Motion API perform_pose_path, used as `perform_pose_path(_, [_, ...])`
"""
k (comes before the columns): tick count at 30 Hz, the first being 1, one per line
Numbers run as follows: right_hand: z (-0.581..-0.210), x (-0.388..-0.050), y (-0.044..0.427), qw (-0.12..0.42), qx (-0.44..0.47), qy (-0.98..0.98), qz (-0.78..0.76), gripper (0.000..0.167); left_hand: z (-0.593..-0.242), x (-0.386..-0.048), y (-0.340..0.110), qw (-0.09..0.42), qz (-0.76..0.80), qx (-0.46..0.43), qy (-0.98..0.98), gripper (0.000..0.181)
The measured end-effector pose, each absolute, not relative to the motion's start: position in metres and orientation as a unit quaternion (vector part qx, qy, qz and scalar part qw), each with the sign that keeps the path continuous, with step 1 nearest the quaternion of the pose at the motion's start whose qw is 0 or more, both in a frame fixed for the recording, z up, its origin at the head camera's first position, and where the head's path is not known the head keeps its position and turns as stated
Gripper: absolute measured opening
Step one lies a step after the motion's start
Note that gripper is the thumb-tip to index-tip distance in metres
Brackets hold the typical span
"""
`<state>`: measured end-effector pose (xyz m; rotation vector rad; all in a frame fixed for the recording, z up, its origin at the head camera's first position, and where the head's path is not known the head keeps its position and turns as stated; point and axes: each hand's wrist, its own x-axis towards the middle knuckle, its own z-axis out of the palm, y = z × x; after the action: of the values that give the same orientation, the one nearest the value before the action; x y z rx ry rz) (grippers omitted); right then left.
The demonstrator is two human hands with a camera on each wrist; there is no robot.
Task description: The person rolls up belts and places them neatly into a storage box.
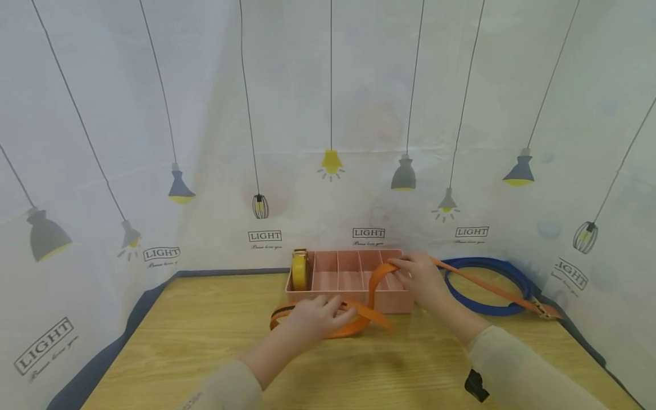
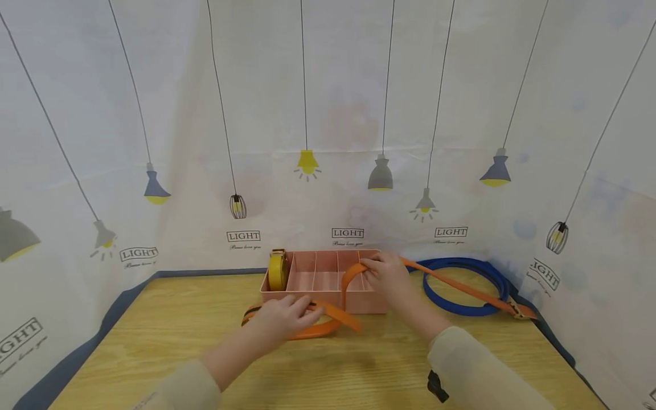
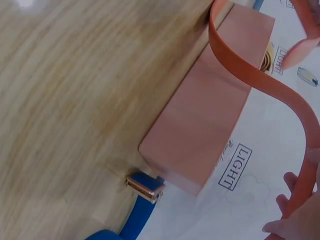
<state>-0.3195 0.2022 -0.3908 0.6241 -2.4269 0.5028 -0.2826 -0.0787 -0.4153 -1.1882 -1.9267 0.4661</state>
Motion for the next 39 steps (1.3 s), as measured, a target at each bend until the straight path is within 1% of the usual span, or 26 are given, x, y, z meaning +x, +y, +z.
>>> perform_pose_path(3, [-0.397, -0.315, 0.196, 0.289, 0.229, -0.91, 0.188, 0.027, -0.426, -0.285, -0.056, 0.358, 0.225, -0.461, -0.78, 0.052])
perform_pose_path(7, [-0.408, -0.306, 0.189, 0.3, 0.244, -0.901, 0.197, 0.031, -0.432, -0.285, -0.033, 0.289, 0.255, -0.418, -0.823, 0.066])
perform_pose_path(10, [-0.415, -0.3, 0.187, 0.306, 0.256, -0.893, 0.208, 0.034, -0.435, -0.284, -0.023, 0.266, 0.25, -0.391, -0.845, 0.062])
perform_pose_path(13, [-0.419, -0.299, 0.186, 0.304, 0.267, -0.889, 0.213, 0.035, -0.436, -0.283, -0.018, 0.255, 0.254, -0.369, -0.857, 0.054])
perform_pose_path(17, [-0.42, -0.3, 0.188, 0.281, 0.288, -0.893, 0.203, 0.035, -0.436, -0.28, -0.016, 0.239, 0.278, -0.342, -0.865, 0.047])
perform_pose_path(20, [-0.42, -0.303, 0.191, 0.269, 0.305, -0.894, 0.187, 0.035, -0.438, -0.279, -0.014, 0.24, 0.279, -0.327, -0.87, 0.045])
perform_pose_path(23, [-0.42, -0.306, 0.192, 0.27, 0.321, -0.889, 0.182, 0.034, -0.44, -0.278, -0.011, 0.24, 0.268, -0.316, -0.878, 0.045])
perform_pose_path(27, [-0.421, -0.307, 0.192, 0.265, 0.334, -0.886, 0.184, 0.03, -0.442, -0.277, -0.007, 0.225, 0.27, -0.297, -0.888, 0.043])
perform_pose_path(30, [-0.424, -0.306, 0.193, 0.25, 0.334, -0.893, 0.17, 0.032, -0.443, -0.277, -0.006, 0.217, 0.277, -0.285, -0.891, 0.04])
perform_pose_path(33, [-0.427, -0.306, 0.198, 0.243, 0.311, -0.911, 0.118, 0.037, -0.443, -0.277, -0.007, 0.207, 0.279, -0.277, -0.896, 0.039])
perform_pose_path(35, [-0.429, -0.306, 0.206, 0.24, 0.278, -0.928, 0.066, 0.035, -0.442, -0.278, -0.009, 0.197, 0.273, -0.278, -0.9, 0.041])
perform_pose_path(37, [-0.43, -0.307, 0.22, 0.227, 0.239, -0.944, 0.014, 0.034, -0.441, -0.278, -0.01, 0.181, 0.268, -0.281, -0.904, 0.044])
perform_pose_path(39, [-0.43, -0.306, 0.236, 0.198, 0.194, -0.961, -0.017, 0.031, -0.44, -0.279, -0.012, 0.168, 0.261, -0.289, -0.906, 0.046])
